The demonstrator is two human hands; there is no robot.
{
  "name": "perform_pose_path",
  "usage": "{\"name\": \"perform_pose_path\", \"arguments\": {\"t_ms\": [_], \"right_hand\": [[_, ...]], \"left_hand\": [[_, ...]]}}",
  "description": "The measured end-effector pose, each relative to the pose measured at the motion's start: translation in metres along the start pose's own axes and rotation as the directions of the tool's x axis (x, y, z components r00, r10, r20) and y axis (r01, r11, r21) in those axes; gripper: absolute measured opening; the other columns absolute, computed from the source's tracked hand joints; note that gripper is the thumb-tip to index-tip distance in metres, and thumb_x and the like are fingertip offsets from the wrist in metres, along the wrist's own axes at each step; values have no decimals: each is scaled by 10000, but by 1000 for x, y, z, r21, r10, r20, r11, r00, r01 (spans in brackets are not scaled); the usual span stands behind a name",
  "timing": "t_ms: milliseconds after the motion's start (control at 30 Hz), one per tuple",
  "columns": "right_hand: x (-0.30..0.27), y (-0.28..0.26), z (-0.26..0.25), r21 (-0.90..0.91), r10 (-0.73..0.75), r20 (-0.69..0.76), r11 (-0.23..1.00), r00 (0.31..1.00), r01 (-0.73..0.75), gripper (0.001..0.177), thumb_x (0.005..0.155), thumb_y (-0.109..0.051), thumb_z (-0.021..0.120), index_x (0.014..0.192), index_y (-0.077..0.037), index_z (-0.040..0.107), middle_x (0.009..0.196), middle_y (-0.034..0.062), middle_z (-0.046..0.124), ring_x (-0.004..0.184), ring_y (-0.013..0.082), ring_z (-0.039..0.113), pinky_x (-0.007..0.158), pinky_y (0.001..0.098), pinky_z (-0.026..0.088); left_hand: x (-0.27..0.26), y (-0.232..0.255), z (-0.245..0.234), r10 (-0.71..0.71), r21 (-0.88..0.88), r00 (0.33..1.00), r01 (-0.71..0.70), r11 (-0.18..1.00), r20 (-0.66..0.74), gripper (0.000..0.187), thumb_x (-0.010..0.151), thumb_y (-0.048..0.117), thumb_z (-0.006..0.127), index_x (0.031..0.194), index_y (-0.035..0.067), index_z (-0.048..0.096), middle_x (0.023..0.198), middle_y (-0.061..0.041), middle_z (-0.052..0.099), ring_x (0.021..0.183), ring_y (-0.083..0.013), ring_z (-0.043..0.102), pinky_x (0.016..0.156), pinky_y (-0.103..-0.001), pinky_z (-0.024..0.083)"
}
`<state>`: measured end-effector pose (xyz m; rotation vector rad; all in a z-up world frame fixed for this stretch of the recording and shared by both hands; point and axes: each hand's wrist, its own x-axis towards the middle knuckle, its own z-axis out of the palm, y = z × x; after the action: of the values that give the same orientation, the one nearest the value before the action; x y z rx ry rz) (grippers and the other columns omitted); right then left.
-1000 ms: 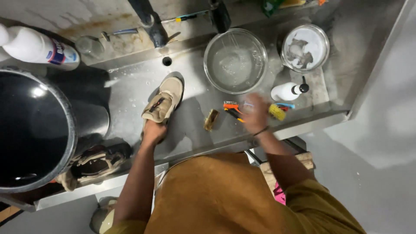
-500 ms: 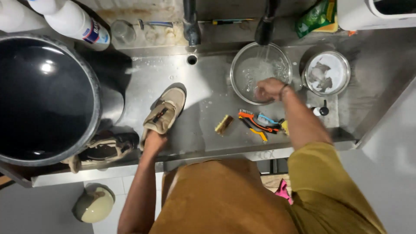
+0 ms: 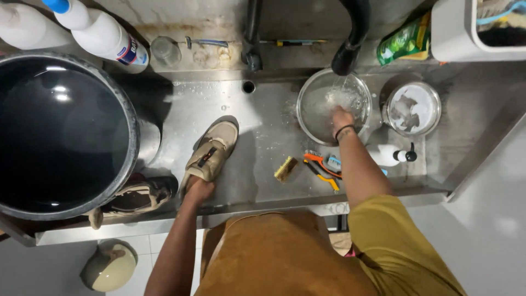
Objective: The person scrubs a sneaker with an orange brush, rinses it under running water, applies liquid soap, and continues scrubbing with a yellow sponge. They rinse the shoe again and repeat the scrubbing process on different areas.
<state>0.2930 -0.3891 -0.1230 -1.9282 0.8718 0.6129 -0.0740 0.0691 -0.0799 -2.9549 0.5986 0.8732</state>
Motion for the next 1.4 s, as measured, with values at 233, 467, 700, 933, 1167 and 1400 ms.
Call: {"name": "perform_pose_path", "arguments": {"t_ms": [233,467,700,933,1167,1400], "right_hand": [[-192,-102,-59,431,-75,471,889,879,-156,187,956,-146,642,805,-36,647,701,84,644,605,238,693,576,374,604],[-32,-22,-5,481,-169,69,869,983,116,164,892,-90,651,1028,-24,714,871,163,681,803,266,723,675,361,580],[6,-21,8,859,-193,442,375,876,-350,335,722,-242,706,922,20,764,918,227,762,858,381,736,774,486,587],[-129,-100,-90,865,-567,204,486,798,124,110,800,-62,466,708,-120,456,655,14,398,589,148,384,589,277,336],[-201,66,18,-101,-656,467,626,593,773,298,873,-277,651,1117,-129,565,1160,183,532,1068,366,591,950,449,515],[-248,73,45,-541,-555,571,301,605,786,753,743,-419,808,1390,-95,596,1529,277,361,1361,497,485,1134,546,471]], "left_hand": [[-2,-2,27,-333,-705,919,380,599,213,470,973,388,448,780,37,692,918,-236,705,957,-345,707,860,-460,522],[-1,8,20,-365,-736,793,599,315,488,503,955,503,538,1219,105,697,1250,-162,682,1233,-284,633,1058,-434,496],[-6,10,38,-457,-792,815,523,315,356,615,928,412,494,1398,22,569,1446,-221,573,1371,-327,525,1171,-399,344],[-4,16,20,-449,-760,730,632,155,515,507,876,241,534,1321,37,665,1391,-191,632,1276,-325,594,1118,-442,420],[14,29,-165,-386,-748,914,343,569,125,380,941,289,590,1033,-37,763,1062,-294,728,1051,-459,682,945,-543,498],[61,61,-168,-446,-566,890,322,759,-92,389,915,262,622,1173,-13,717,1142,-238,721,1093,-379,695,1001,-464,523]]}}
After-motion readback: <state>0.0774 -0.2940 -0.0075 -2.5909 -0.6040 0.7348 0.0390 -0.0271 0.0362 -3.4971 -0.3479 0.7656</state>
